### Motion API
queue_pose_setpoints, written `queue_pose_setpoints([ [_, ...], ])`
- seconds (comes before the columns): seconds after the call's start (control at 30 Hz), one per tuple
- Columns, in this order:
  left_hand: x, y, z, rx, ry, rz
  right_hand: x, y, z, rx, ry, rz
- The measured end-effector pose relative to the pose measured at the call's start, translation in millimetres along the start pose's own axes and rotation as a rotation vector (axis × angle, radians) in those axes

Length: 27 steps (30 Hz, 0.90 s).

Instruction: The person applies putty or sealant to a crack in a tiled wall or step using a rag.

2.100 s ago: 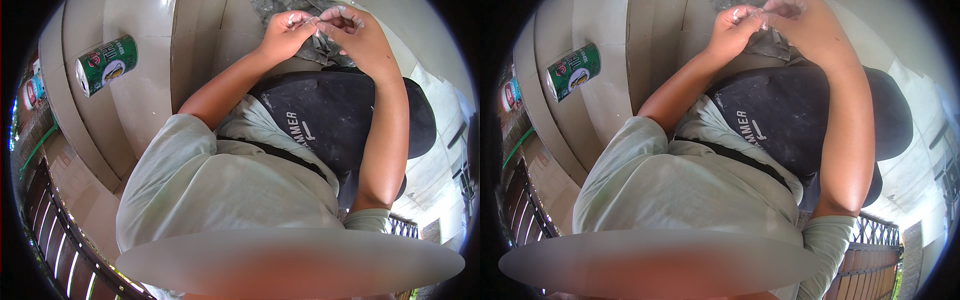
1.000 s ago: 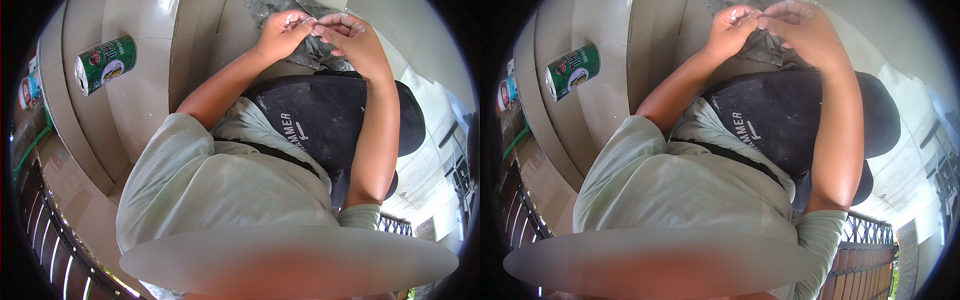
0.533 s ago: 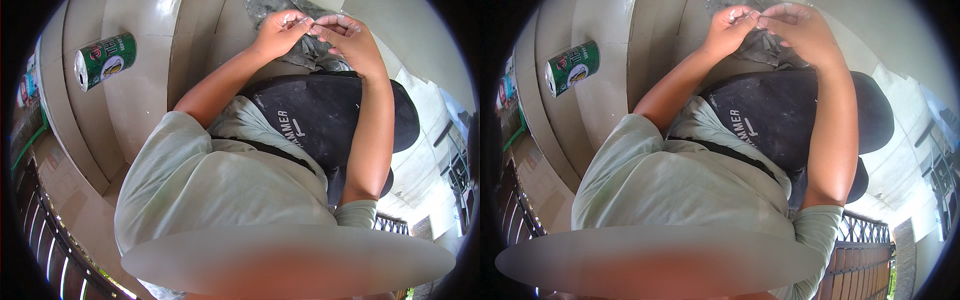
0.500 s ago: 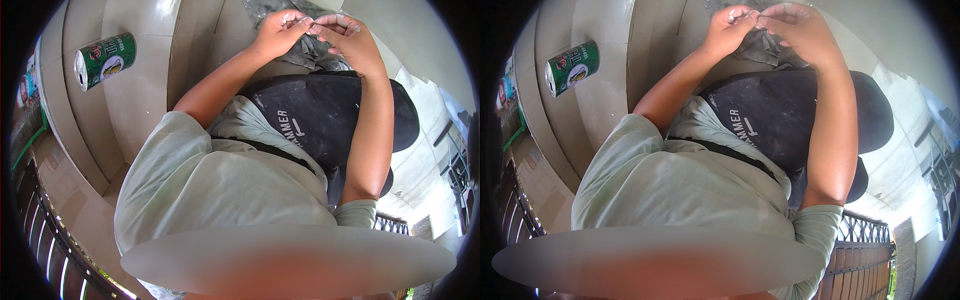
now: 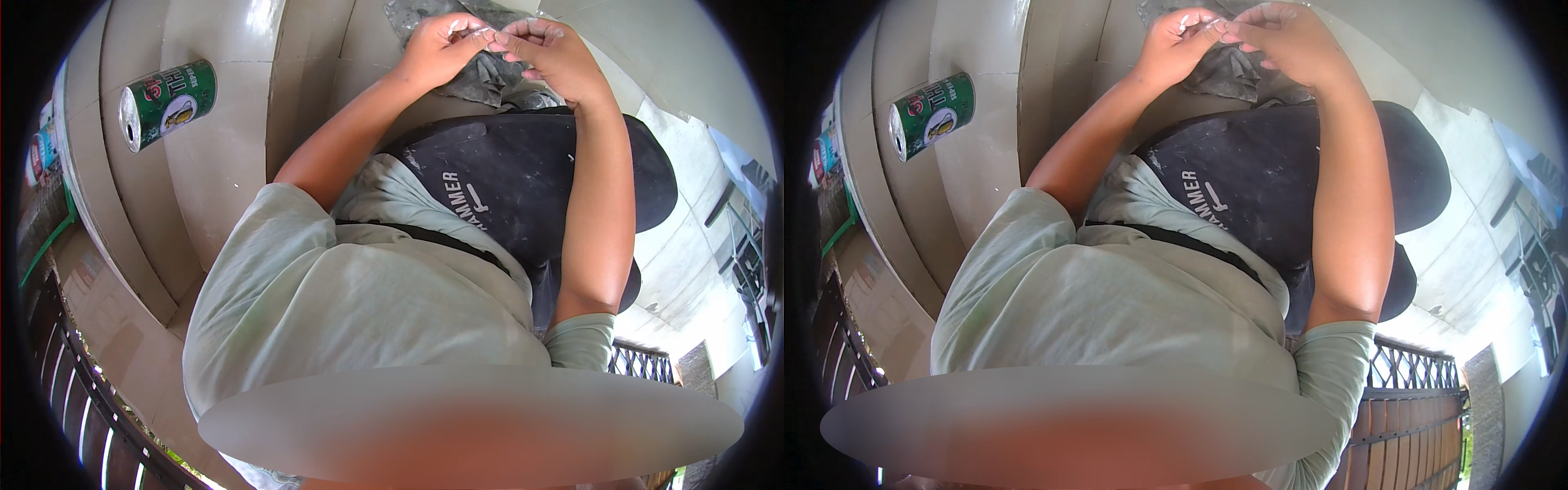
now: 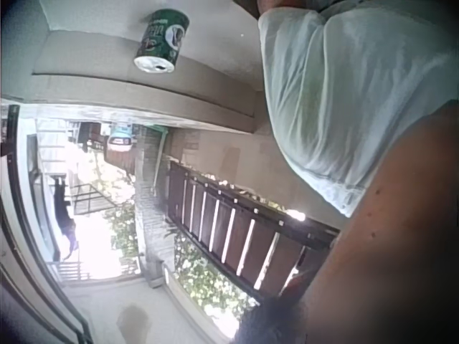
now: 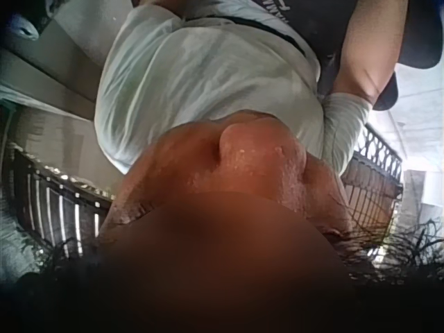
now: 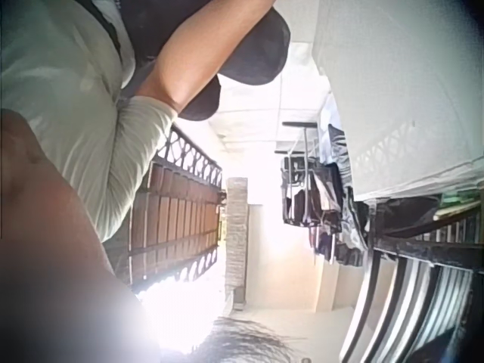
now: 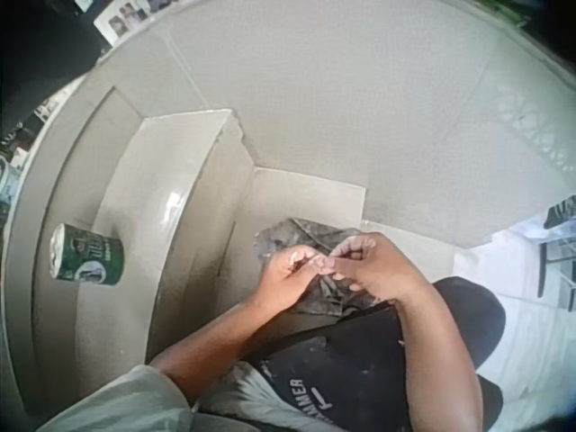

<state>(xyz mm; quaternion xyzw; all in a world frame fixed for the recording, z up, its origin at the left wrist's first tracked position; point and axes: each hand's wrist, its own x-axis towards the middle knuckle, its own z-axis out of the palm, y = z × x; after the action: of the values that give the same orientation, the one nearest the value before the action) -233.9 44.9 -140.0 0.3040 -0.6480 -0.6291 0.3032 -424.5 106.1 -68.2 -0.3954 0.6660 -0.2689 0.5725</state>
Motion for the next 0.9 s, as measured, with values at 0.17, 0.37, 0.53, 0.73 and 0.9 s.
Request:
queue_pose_setpoints([
  [0.17,5.6,11.1,1.1,0.101,-0.030,0.015,-4.1,-0.9,-2.2,0.023,0.039,0.040],
  [0.37,2.5,5.0,-5.5,0.081,-0.032,-0.010,1.1,-9.8,7.7,0.193,0.028,0.078],
  [0.53,8.1,18.6,2.1,0.153,-0.041,-0.056,-9.5,-18.8,0.7,0.122,0.083,0.090],
  [0.73,7.5,26.6,-1.1,0.264,-0.038,-0.001,-0.6,-7.3,-1.3,0.106,0.021,0.091],
  [0.9,10.0,29.7,1.7,0.364,-0.032,0.046,1.6,1.7,0.6,0.184,0.046,0.076],
])
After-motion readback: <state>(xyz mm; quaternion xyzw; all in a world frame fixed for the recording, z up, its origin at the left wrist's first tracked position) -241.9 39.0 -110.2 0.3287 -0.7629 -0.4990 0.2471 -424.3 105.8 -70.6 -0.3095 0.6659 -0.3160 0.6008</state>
